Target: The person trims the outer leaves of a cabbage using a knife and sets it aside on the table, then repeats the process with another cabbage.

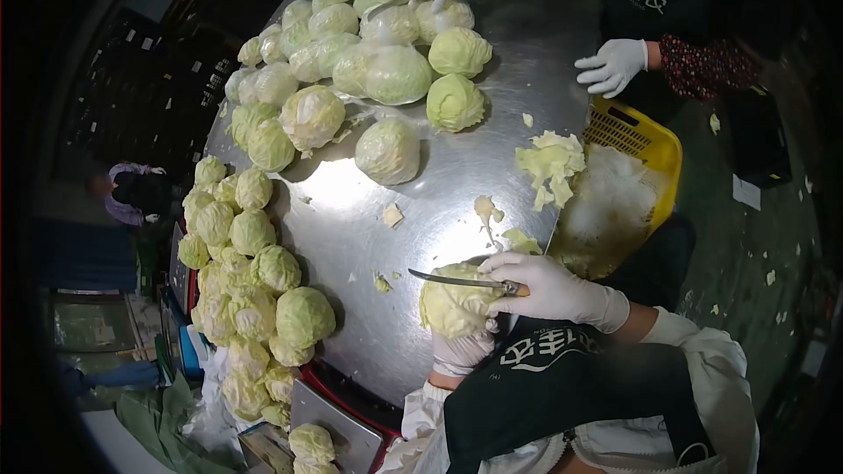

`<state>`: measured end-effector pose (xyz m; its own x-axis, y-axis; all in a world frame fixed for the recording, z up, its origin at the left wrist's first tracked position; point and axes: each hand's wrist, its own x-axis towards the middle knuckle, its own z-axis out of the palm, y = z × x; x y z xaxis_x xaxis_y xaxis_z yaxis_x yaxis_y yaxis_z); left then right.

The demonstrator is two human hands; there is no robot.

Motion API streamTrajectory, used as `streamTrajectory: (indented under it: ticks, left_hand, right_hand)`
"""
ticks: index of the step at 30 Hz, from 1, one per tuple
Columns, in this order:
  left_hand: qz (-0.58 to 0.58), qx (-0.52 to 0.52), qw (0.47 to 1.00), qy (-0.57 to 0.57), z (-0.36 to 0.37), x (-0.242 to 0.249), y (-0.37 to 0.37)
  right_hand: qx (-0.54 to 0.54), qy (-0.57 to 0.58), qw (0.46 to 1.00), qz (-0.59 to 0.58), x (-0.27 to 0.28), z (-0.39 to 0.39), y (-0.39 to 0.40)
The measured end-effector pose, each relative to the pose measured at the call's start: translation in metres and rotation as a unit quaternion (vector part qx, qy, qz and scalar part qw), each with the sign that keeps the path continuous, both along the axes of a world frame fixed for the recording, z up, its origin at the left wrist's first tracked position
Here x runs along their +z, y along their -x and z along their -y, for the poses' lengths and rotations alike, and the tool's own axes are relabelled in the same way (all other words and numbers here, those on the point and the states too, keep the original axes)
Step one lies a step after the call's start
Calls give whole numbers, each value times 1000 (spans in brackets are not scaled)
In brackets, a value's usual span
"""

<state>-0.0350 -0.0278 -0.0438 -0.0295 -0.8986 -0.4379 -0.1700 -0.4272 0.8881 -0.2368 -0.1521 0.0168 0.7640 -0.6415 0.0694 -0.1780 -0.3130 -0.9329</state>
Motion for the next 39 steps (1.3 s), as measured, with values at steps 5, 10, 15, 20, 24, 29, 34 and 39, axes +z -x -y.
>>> streamTrajectory:
  ticks: [5,10,15,20,24,29,34,39]
  left_hand:
    - [-517,228,824,-52,-5,13,10]
    - [-669,203,659,-276,-14,0,-3]
    - [-361,125,895,-230,-47,-39,-42]
    - [239,54,936,252,4,48,-10]
    - [282,108,909,287,32,21,4]
    - [217,177,921,269,42,-2,11]
    - [266,159,909,277,50,9,22]
    - [263,193,900,291,54,8,37]
  right_hand:
    - [-17,45,999,-19,14,-8,-3]
    - [-52,-176,983,17,-40,-10,2]
    - [-63,-321,944,51,-20,-10,6]
    - [-55,-279,956,-75,-33,5,-5]
    - [-171,144,973,-48,-35,-3,-4]
    - [-104,68,977,-173,-9,-19,17]
    - [-101,78,964,-234,-2,-16,16]
    - [-145,89,967,-188,-4,0,2]
